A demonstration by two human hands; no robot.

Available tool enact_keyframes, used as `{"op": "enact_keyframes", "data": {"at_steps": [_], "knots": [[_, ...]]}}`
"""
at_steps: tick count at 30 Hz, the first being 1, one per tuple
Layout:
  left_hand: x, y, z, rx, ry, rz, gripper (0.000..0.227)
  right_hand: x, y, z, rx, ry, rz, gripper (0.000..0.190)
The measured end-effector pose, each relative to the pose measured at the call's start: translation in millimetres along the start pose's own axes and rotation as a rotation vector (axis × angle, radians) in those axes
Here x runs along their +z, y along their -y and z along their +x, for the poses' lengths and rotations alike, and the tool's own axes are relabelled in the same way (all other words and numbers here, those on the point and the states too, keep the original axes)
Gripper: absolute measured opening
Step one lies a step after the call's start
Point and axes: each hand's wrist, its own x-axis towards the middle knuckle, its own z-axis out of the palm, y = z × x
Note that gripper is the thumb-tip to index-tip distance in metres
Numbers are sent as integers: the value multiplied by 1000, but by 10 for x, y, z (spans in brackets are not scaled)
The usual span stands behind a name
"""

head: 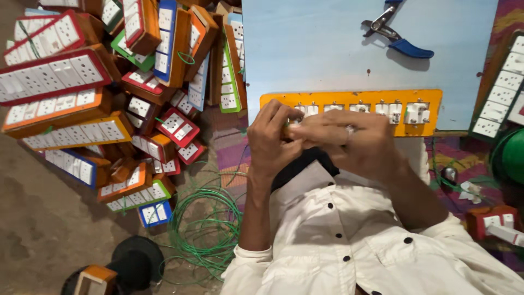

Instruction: The person sits on the floor and wires a multi-gang switchboard. They use wire cutters to trim green wires and a screwdriver to secure the wires into terminal screws on each switch module.

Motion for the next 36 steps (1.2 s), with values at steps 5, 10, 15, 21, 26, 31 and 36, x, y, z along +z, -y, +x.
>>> {"op": "enact_keyframes", "data": {"at_steps": [5, 10, 15, 21, 26, 31, 36], "knots": [[27, -157, 21, -89, -27, 77, 40, 49, -79, -294, 322, -290, 278, 35], [104, -194, 50, -167, -113, 49, 18, 88, -148, -440, 302, -381, 291, 34], [136, -177, -10, -167, -123, 21, 19, 48, -67, -298, 179, -282, 66, 30], [132, -133, -22, -174, -128, -19, 22, -197, 58, -154, 213, 54, 228, 35], [132, -147, -47, -191, -108, -24, 23, -31, 33, -302, 467, -73, -47, 34], [143, -175, -57, -150, -120, 22, 21, 59, -53, -395, 325, -170, -109, 40], [169, -197, -83, -140, -129, 75, 28, -49, 11, -293, 86, -134, -216, 55]]}}
